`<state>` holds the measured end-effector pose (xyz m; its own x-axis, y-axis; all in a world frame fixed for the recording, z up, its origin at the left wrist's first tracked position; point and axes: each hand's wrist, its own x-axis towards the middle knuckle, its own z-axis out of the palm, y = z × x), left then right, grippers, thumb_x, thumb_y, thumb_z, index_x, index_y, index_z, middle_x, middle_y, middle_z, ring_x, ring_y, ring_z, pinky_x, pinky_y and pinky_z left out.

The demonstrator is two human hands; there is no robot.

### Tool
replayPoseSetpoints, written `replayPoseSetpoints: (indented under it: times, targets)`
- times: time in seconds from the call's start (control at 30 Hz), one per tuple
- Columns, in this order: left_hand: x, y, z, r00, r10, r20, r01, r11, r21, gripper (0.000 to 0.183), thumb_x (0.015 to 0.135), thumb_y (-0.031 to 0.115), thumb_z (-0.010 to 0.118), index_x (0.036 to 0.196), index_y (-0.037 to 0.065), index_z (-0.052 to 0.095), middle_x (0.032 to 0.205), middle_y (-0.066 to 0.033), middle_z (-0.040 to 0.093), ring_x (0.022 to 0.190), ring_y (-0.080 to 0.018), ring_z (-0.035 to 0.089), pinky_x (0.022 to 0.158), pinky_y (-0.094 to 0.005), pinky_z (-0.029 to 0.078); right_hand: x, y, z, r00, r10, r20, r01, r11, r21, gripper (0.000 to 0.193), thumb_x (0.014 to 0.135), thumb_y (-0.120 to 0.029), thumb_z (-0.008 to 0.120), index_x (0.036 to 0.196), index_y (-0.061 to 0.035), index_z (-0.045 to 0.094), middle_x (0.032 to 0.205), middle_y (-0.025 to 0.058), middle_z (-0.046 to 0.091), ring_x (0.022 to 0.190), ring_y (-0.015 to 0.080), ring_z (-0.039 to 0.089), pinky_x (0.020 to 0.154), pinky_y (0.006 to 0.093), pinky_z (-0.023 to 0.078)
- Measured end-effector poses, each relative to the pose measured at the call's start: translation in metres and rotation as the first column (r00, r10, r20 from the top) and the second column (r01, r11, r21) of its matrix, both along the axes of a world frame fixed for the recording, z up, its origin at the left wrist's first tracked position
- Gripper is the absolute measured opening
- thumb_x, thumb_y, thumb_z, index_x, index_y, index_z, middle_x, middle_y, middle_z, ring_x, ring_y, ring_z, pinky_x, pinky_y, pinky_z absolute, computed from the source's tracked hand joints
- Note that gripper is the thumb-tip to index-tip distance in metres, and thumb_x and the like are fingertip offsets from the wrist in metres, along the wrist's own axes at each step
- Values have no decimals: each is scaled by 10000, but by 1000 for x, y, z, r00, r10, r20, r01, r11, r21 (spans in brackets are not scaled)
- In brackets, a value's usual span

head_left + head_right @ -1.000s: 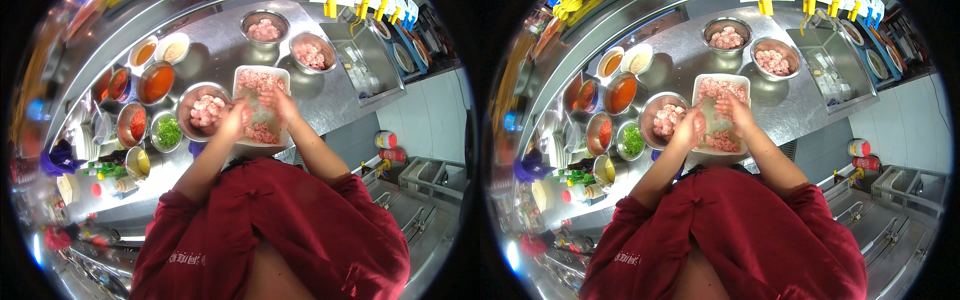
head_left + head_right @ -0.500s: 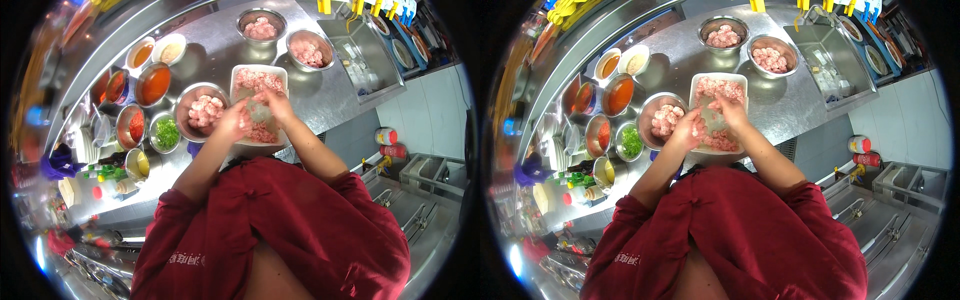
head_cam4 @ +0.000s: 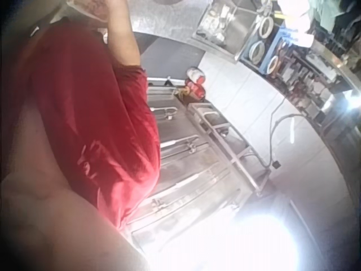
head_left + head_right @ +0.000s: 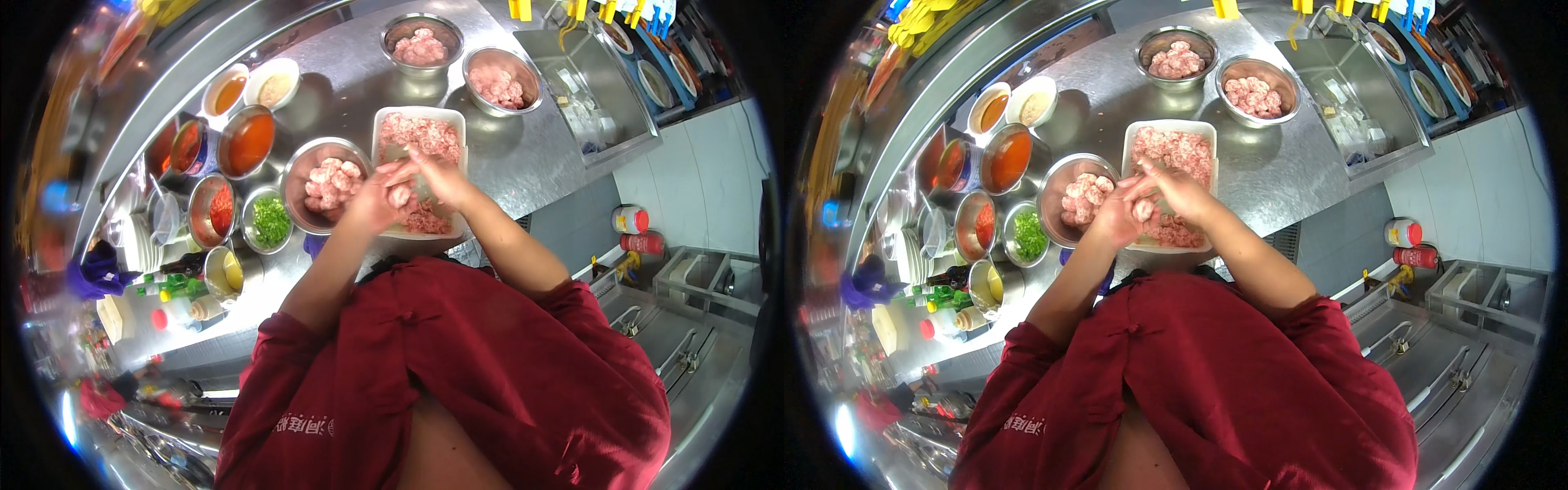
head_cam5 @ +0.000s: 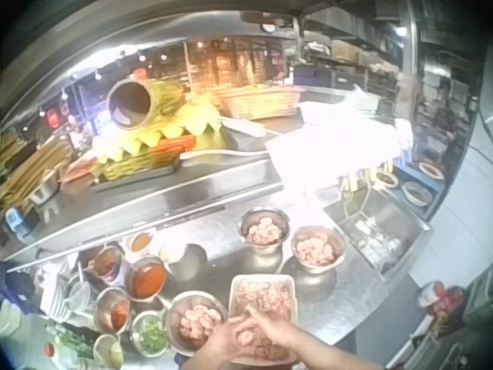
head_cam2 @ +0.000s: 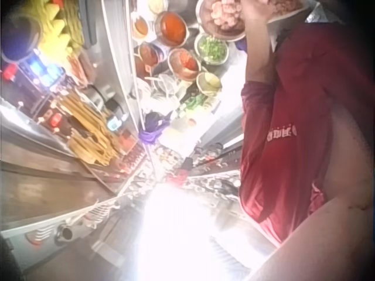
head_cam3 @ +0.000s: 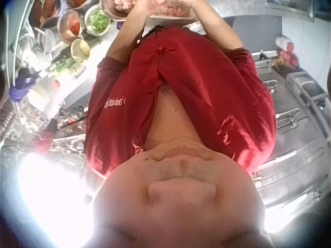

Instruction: The person forms meatballs by hand from ground meat in a container, rolling them into balls and placing them into a metal bowl. After finishing, the person carries the container to a refrigerator, stores it, and washes their hands at a sink.

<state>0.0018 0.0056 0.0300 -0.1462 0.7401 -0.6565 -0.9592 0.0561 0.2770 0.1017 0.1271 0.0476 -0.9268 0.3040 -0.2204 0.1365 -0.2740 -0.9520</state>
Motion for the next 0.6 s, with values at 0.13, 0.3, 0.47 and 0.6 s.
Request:
replayPoseSetpoints:
  times: [0.13, 0.3, 0.47, 0.6]
  targets:
    - [-3, -2, -6, 972, -128, -199, 133, 991, 11, 221, 901, 312, 543, 968, 102, 526, 588, 19, 413, 462, -119, 403, 411, -242, 345, -1, 9, -26, 934, -325, 150, 342, 933, -107, 477, 919, -477, 472, 879, -45, 670, 918, 86, 674, 882, 162, 599, 809, 326, 449]
    - [15, 17, 40, 916, -22, -400, -23, 994, -110, 246, 906, 328, 530, 925, 83, 530, 640, -5, 493, 545, -141, 470, 512, -255, 410, 5, 9, -49, 904, -274, 327, 400, 812, -425, 427, 881, -475, 552, 857, -58, 638, 752, 33, 611, 748, 138, 575, 745, 306, 456]
    - [-15, 2, -16, 937, 56, -344, -107, 985, -132, 249, 905, 326, 522, 855, 82, 525, 730, -34, 569, 650, -159, 538, 608, -287, 467, 3, 13, -34, 940, -63, 335, 170, 938, -301, 554, 881, -583, 465, 904, -55, 632, 764, 52, 603, 604, 151, 555, 598, 270, 466]
    - [-6, 4, -12, 981, 102, -165, -120, 987, -104, 230, 902, 310, 526, 782, 114, 518, 674, -15, 526, 582, -133, 478, 541, -252, 415, -5, -7, 9, 965, -119, 235, 161, 972, -173, 653, 885, -629, 396, 997, -31, 634, 812, 102, 651, 582, 158, 591, 510, 250, 460]
